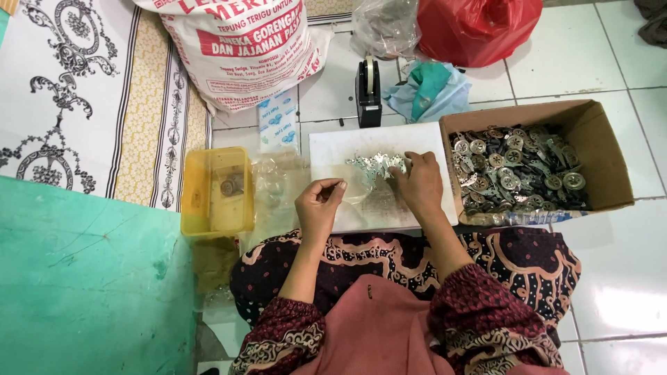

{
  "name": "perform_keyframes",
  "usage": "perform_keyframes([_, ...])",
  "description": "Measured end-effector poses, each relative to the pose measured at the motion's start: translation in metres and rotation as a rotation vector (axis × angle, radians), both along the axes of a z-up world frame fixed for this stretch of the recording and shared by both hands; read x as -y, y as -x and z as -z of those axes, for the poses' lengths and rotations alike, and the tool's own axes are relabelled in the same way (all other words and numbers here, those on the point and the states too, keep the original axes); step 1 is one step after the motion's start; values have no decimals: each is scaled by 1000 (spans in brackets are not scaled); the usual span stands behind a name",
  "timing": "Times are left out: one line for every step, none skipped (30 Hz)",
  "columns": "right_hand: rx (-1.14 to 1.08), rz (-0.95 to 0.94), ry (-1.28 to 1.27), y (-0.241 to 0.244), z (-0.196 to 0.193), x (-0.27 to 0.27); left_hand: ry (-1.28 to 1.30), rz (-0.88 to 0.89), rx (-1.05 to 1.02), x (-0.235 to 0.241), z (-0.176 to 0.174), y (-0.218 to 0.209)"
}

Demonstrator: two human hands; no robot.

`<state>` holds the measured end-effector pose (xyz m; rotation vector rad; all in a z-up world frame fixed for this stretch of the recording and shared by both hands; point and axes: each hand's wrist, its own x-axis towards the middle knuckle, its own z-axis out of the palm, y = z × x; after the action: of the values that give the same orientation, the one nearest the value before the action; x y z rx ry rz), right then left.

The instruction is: The person sits on the floor and sorts small metal parts from a cardboard box onto a white board, then places them into a clear plastic bag. They handle the parts one by one, occasionally adjusting the pile on the board before bagging them.

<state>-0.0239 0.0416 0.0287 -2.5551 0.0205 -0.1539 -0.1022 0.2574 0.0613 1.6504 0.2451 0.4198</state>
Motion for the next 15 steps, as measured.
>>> perform_keyframes([0, 4, 2, 1, -7, -5, 2, 4, 0, 2, 3, -3])
perform_keyframes([-26, -18, 80, 2, -14, -10, 37, 24, 0, 4, 5, -6])
perform_keyframes([-52, -43, 160, 2, -21, -15, 73, 40, 1, 6, 8, -9])
perform_keyframes([-52, -41, 163, 0, -14, -14, 76, 41, 1, 7, 9, -10])
perform_keyframes([-59, -60, 145, -1, -7, -14, 102, 52, -12, 7, 10, -9])
perform_keyframes([-65, -78, 127, -2, 1, -13, 127, 63, -26, 7, 11, -8])
perform_keyframes([-69, -79, 128, -3, 6, -11, 128, 62, -29, 7, 12, -8])
perform_keyframes([-42, -83, 146, -4, 12, -9, 144, 66, -40, 7, 14, -7])
perform_keyframes([-13, -87, 163, -5, 17, -8, 161, 69, -50, 7, 15, -7])
perform_keyframes([-15, -88, 163, -4, 15, -8, 161, 68, -52, 6, 15, -8])
perform_keyframes([44, -112, 242, -2, 14, -7, 164, 74, -61, 6, 15, -7])
perform_keyframes([103, -137, 321, 1, 13, -7, 168, 81, -69, 5, 14, -6])
perform_keyframes([101, -136, 321, 0, 18, -5, 169, 82, -71, 5, 14, -5])
perform_keyframes([128, -153, 360, -1, 22, -2, 178, 83, -83, 5, 14, -5])
perform_keyframes([158, -172, 399, -3, 26, 1, 188, 83, -92, 6, 13, -6])
